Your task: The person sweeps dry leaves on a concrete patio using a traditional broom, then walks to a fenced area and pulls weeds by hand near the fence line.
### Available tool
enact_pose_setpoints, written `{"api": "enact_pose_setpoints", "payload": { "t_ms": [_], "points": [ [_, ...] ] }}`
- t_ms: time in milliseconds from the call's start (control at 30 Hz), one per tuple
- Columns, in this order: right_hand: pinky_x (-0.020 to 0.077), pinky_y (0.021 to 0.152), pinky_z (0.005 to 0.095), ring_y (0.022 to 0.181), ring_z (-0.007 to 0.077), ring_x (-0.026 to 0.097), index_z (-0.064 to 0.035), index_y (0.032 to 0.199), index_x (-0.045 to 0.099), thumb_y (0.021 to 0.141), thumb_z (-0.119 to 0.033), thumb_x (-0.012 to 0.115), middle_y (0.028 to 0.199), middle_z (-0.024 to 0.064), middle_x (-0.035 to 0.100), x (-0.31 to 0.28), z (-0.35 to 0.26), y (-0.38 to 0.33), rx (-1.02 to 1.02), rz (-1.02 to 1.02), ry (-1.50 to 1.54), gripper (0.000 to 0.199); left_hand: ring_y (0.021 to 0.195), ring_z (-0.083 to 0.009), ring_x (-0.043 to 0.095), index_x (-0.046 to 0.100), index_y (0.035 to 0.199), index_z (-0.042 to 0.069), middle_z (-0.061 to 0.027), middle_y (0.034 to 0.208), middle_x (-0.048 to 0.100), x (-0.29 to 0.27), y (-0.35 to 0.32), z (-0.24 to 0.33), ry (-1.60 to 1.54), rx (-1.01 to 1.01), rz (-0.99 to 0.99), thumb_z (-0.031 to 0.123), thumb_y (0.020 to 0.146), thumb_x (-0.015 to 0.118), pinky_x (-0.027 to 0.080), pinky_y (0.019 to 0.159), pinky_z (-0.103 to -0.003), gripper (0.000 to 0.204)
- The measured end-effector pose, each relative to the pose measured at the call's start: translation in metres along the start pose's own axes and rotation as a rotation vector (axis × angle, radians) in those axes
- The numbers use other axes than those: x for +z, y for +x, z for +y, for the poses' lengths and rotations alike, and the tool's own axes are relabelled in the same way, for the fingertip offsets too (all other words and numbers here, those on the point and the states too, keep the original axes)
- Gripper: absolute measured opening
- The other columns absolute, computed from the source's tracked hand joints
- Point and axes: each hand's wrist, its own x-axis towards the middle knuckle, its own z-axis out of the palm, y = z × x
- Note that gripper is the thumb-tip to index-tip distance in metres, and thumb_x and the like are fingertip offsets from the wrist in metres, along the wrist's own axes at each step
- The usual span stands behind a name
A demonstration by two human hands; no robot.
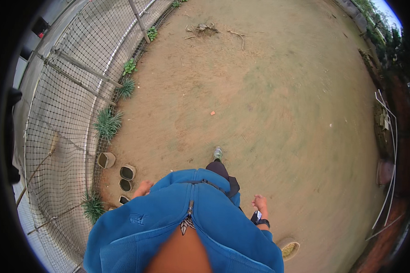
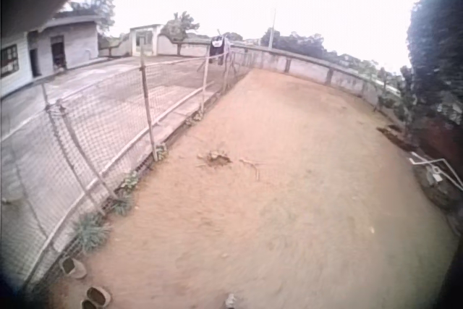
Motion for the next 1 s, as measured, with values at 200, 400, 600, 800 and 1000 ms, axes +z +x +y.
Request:
{"api": "enact_pose_setpoints", "payload": {
  "t_ms": [200,400,600,800,1000],
  "points": [
    [0.0451,0.04,0.0296,0.045,0.0152,0.057,-0.0022,0.106,0.059,0.083,-0.006,0.047,0.062,0.0106,0.063,-0.058,-0.231,0.134,-0.284,0.034,-0.232,0.027,0.078,-0.0207,0.063,0.066,0.084,0.003,-0.0086,0.077,0.067,-0.011,0.032,0.128,-0.33,-0.212,0.032,0.029,0.083,0.056,0.049,0.072,-0.036,0.027],
    [0.0443,0.042,0.0259,0.046,0.0119,0.053,-0.0018,0.112,0.055,0.089,-0.01,0.047,0.065,0.0067,0.06,-0.049,-0.441,0.23,-0.509,-0.044,-0.294,0.026,0.077,-0.0184,0.062,0.066,0.087,0.004,-0.0108,0.082,0.067,-0.031,0.096,0.221,-0.386,-0.171,0.026,0.024,0.081,0.062,0.049,0.071,-0.036,0.021],
    [0.0458,0.045,0.0276,0.049,0.013,0.056,-0.0029,0.113,0.055,0.086,-0.009,0.048,0.068,0.0066,0.062,-0.02,-0.571,0.264,-0.331,-0.155,-0.346,0.029,0.076,-0.0212,0.063,0.066,0.082,0.003,-0.0102,0.079,0.067,-0.061,0.239,0.29,-0.358,-0.153,0.156,0.022,0.081,0.061,0.05,0.069,-0.036,0.02],
    [0.0475,0.046,0.0281,0.051,0.0147,0.059,-0.0027,0.113,0.055,0.087,-0.012,0.05,0.07,0.0091,0.063,-0.031,-0.675,0.273,-0.18,-0.235,-0.469,0.028,0.06,-0.0183,0.063,0.059,0.085,0.002,-0.0104,0.074,0.065,-0.14,0.341,0.417,-0.738,-0.155,0.145,0.019,0.086,0.054,0.049,0.057,-0.031,0.018],
    [0.0459,0.043,0.0292,0.05,0.0145,0.057,-0.0033,0.109,0.055,0.091,-0.013,0.048,0.069,0.0091,0.062,-0.025,-0.853,0.325,-0.179,-0.347,-0.79,0.021,0.057,-0.0165,0.063,0.058,0.081,0.001,-0.0078,0.067,0.062,-0.161,0.386,0.503,-0.895,-0.211,0.327,0.016,0.086,0.052,0.048,0.05,-0.031,0.017]
  ]
}}
